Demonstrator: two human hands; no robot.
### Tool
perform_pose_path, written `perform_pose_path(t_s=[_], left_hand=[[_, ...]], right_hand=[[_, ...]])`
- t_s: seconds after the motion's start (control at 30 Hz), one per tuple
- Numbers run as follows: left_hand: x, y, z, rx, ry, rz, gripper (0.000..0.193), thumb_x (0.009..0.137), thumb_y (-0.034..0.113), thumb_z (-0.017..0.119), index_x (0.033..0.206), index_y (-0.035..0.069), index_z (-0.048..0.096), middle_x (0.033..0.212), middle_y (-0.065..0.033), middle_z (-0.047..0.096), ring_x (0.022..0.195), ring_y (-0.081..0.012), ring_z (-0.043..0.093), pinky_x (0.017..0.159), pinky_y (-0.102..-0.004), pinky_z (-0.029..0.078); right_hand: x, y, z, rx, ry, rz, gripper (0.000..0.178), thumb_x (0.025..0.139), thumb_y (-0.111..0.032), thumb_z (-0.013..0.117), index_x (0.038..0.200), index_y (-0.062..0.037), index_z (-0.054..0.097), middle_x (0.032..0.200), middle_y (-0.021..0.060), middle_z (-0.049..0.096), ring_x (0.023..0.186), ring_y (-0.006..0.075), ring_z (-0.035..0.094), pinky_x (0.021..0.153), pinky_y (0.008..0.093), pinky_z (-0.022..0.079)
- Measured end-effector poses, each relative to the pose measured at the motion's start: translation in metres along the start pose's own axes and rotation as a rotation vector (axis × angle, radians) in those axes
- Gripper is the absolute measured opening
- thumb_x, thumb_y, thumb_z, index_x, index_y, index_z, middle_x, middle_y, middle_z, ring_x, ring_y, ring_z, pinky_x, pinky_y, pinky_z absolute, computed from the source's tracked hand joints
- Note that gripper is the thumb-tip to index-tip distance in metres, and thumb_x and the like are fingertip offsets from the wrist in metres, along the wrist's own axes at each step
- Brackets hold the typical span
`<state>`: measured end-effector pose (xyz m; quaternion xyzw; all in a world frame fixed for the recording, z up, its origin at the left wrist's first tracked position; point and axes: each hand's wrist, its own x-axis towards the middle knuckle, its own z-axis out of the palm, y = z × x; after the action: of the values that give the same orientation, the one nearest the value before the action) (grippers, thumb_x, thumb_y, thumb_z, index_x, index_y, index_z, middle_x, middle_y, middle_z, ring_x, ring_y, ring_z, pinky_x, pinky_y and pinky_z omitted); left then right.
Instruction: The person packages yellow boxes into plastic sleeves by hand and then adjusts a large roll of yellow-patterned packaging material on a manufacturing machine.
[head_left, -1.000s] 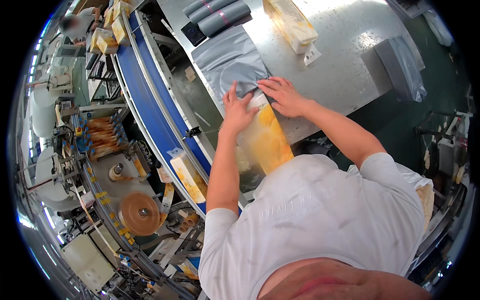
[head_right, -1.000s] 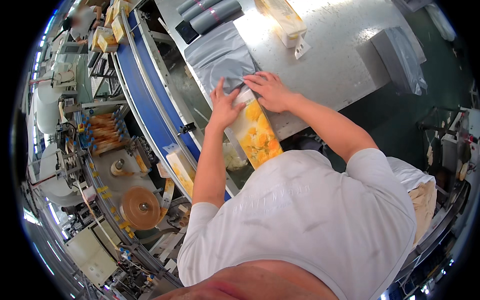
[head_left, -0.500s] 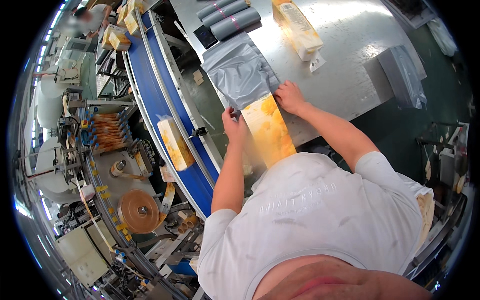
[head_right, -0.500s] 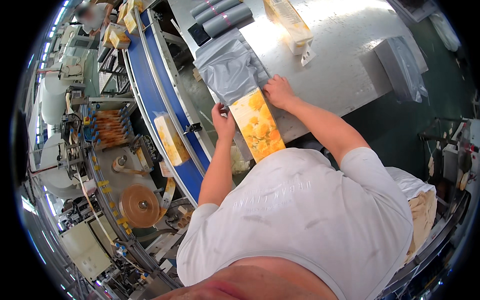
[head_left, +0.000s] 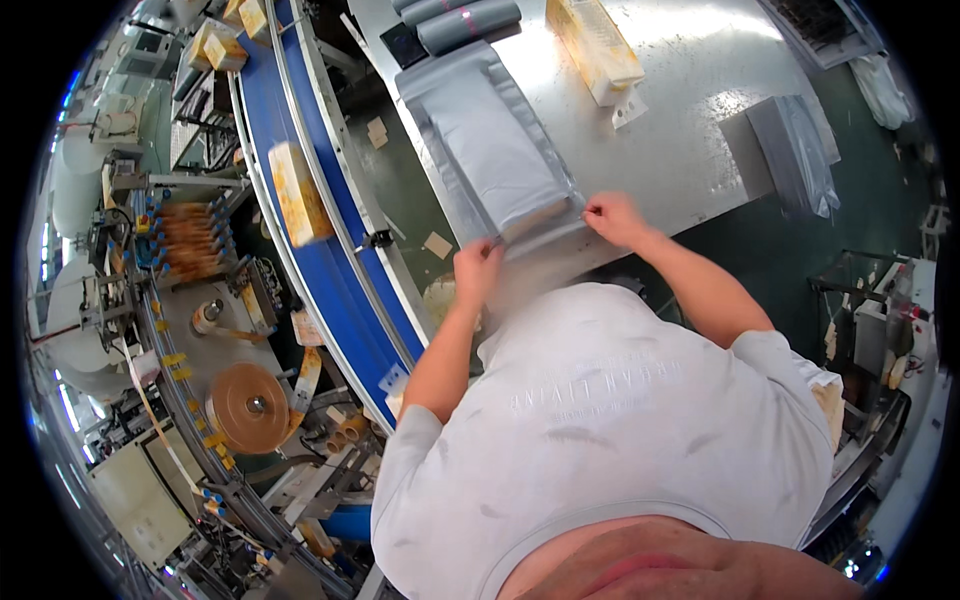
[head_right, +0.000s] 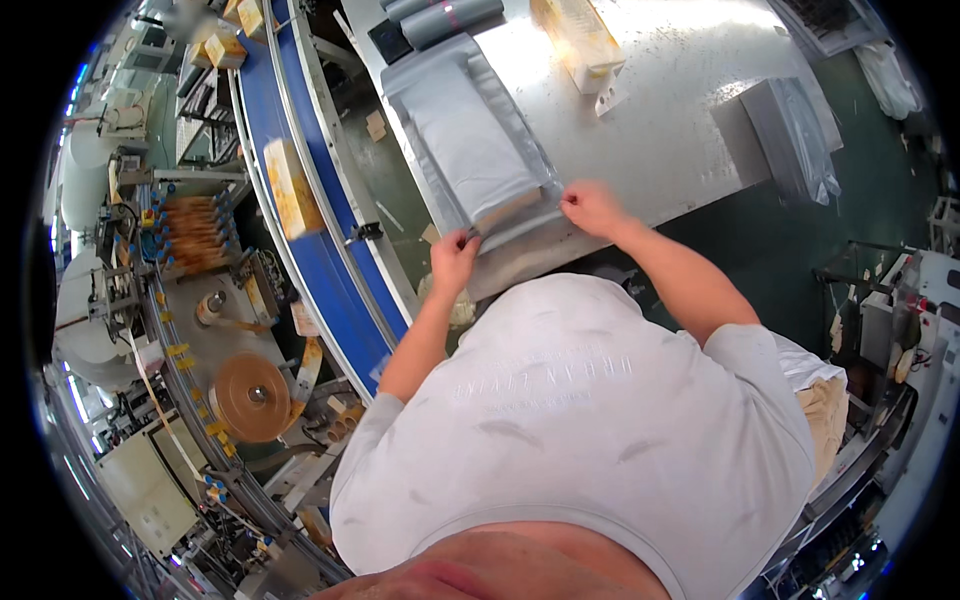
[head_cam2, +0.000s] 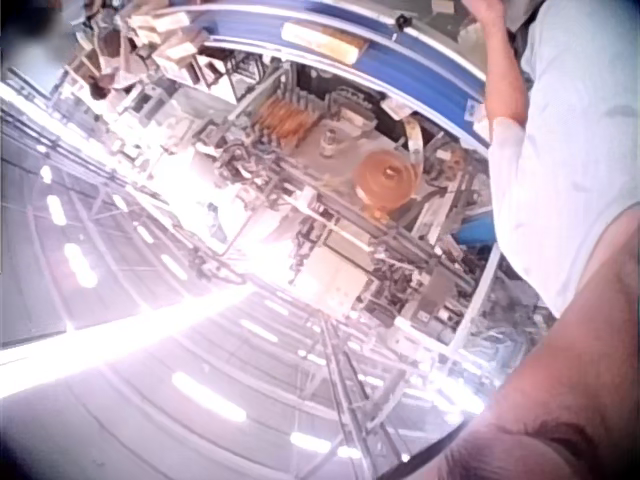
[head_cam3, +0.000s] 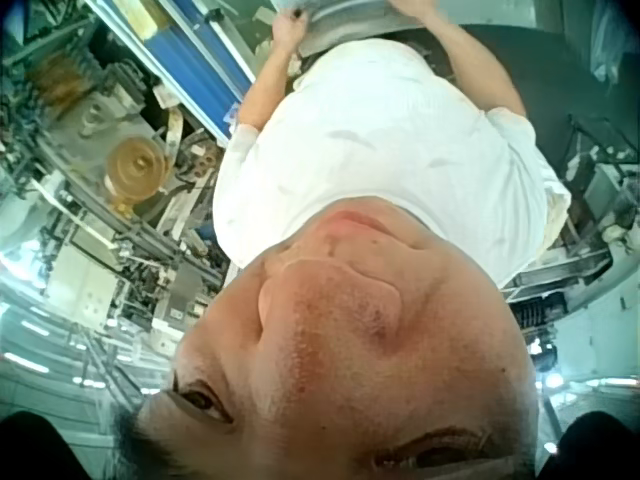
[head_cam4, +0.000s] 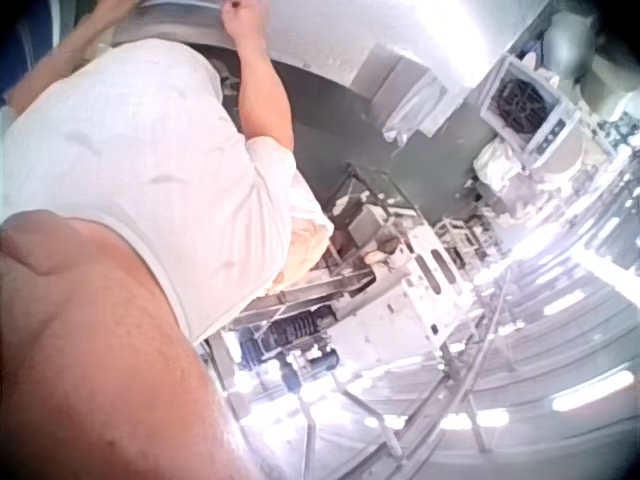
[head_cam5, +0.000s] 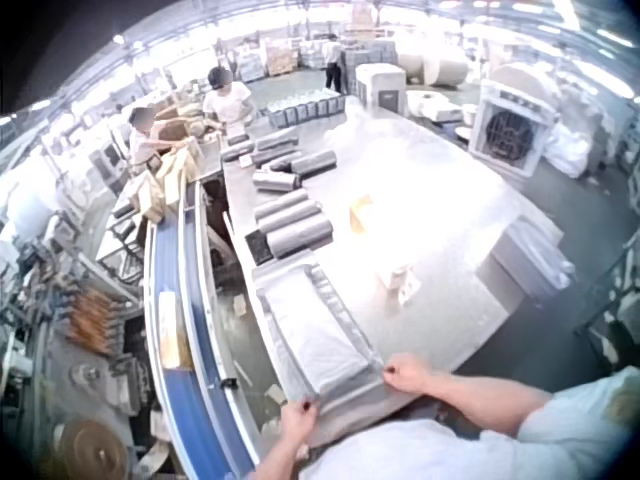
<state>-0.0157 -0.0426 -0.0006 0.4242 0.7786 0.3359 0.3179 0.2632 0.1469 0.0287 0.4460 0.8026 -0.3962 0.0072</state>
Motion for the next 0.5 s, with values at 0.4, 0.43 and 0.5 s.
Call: perform_pose_path(t_s=[0.4,0.43,0.5], left_hand=[[-0.063,-0.032,0.014,-0.378,0.108,-0.075,0.014,0.098,0.01,0.076,0.103,-0.003,0.078,0.089,-0.014,0.075,0.076,-0.0198,0.069,0.074,-0.0335,0.056],[-0.061,-0.03,0.01,-0.301,0.084,-0.127,0.015,0.096,0.009,0.076,0.105,-0.002,0.078,0.093,-0.0145,0.075,0.082,-0.0224,0.072,0.078,-0.0353,0.057],[-0.057,-0.039,0.01,-0.297,0.126,-0.109,0.016,0.097,0.012,0.077,0.107,-0.001,0.079,0.095,-0.0129,0.077,0.082,-0.019,0.072,0.078,-0.0344,0.058]], right_hand=[[0.014,-0.12,0.1,0.02,-0.04,-0.594,0.017,0.094,-0.018,0.075,0.109,-0.0098,0.074,0.1,0.0123,0.074,0.096,0.0369,0.072,0.084,0.0493,0.059],[0.018,-0.121,0.107,0.003,-0.06,-0.549,0.019,0.094,-0.017,0.075,0.111,-0.01,0.073,0.101,0.0124,0.074,0.096,0.0367,0.073,0.084,0.0491,0.059],[0.021,-0.126,0.117,-0.017,-0.082,-0.509,0.021,0.094,-0.016,0.076,0.113,-0.01,0.072,0.101,0.0128,0.074,0.096,0.0364,0.073,0.084,0.0487,0.059]])
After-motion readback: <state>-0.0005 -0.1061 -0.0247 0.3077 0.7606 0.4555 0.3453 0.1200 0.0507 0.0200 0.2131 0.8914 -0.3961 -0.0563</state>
